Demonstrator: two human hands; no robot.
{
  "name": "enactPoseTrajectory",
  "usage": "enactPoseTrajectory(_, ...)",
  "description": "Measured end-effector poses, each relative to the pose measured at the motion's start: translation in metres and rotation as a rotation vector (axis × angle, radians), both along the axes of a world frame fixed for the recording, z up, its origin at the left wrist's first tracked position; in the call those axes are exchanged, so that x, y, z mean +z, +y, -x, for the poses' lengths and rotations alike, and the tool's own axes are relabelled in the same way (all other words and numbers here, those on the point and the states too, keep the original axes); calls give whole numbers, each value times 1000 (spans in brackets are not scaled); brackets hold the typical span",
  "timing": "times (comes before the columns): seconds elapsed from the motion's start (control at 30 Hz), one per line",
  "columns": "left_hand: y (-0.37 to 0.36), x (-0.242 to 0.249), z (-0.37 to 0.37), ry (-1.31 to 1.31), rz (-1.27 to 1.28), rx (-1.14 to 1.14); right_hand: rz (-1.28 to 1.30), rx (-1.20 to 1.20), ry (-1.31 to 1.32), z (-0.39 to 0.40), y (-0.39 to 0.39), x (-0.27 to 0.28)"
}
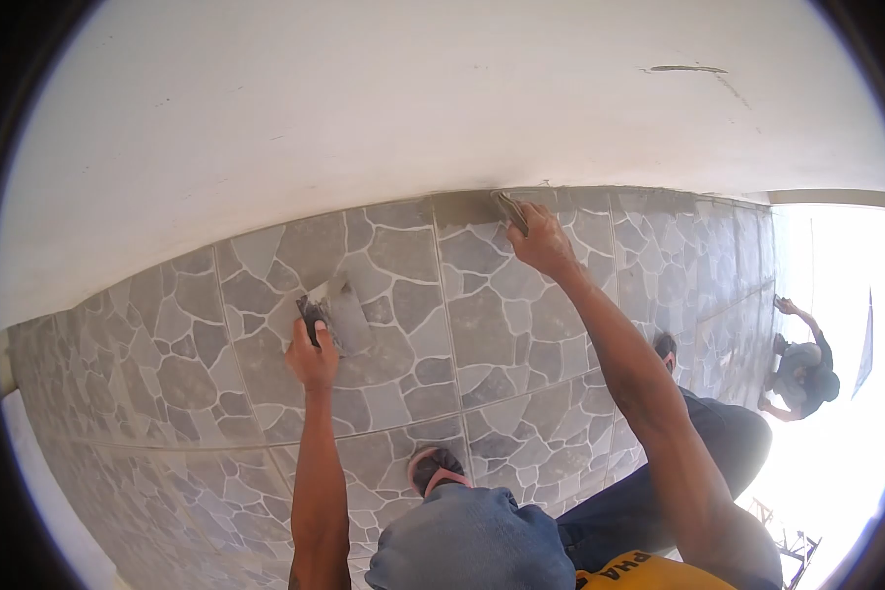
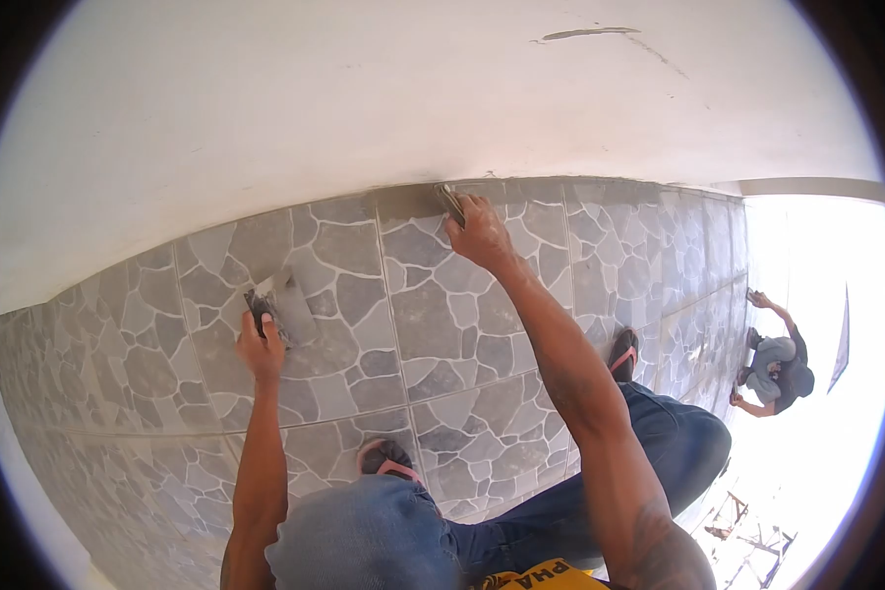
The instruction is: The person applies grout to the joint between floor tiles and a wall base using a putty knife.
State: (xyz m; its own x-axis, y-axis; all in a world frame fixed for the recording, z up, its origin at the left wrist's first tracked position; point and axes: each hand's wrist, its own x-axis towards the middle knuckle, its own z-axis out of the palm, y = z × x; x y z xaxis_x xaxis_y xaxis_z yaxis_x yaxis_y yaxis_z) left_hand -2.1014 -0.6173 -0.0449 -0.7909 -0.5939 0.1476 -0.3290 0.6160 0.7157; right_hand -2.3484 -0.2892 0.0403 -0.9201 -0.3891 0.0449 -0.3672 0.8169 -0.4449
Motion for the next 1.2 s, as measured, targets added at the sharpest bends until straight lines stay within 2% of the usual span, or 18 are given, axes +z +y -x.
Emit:
enactPoseTrajectory(0.1, -1, 5, -2, -54, 24, 16, -179, -273, 23, 11, 26, 15)
enactPoseTrajectory(0.17, 1, 3, -3, -68, 14, 3, -260, -433, -54, 34, 56, 11)
enactPoseTrajectory(0.27, -2, 2, -2, -29, 7, -3, -342, -528, -136, 59, 86, -5)
enactPoseTrajectory(0.4, -1, 3, -1, -23, 15, -1, -467, -415, -21, 48, 39, -27)
enactPoseTrajectory(0.47, -2, 2, -1, -34, 16, -5, -483, -394, -20, 26, -8, -19)
enactPoseTrajectory(0.67, -2, -1, -1, -24, -10, 13, -358, -244, -24, -24, -149, -11)
enactPoseTrajectory(0.8, -1, 0, -1, -29, -3, 6, -313, -97, -51, -46, -214, -18)
enactPoseTrajectory(0.9, -2, 0, -3, -38, -1, 7, -209, -17, -92, -50, -237, -5)
enactPoseTrajectory(1.0, -3, -6, -4, -28, 3, 7, 82, 6, -457, -37, -218, 19)
enactPoseTrajectory(1.1, -3, -5, -3, -13, 27, 2, 252, -125, -642, -43, -175, 36)
enactPoseTrajectory(1.17, -3, -2, -4, -23, 29, 0, 678, -192, -789, -52, -137, 28)
enactPoseTrajectory(1.2, -3, 0, -3, -38, 19, -5, 768, -211, -832, -56, -122, 33)
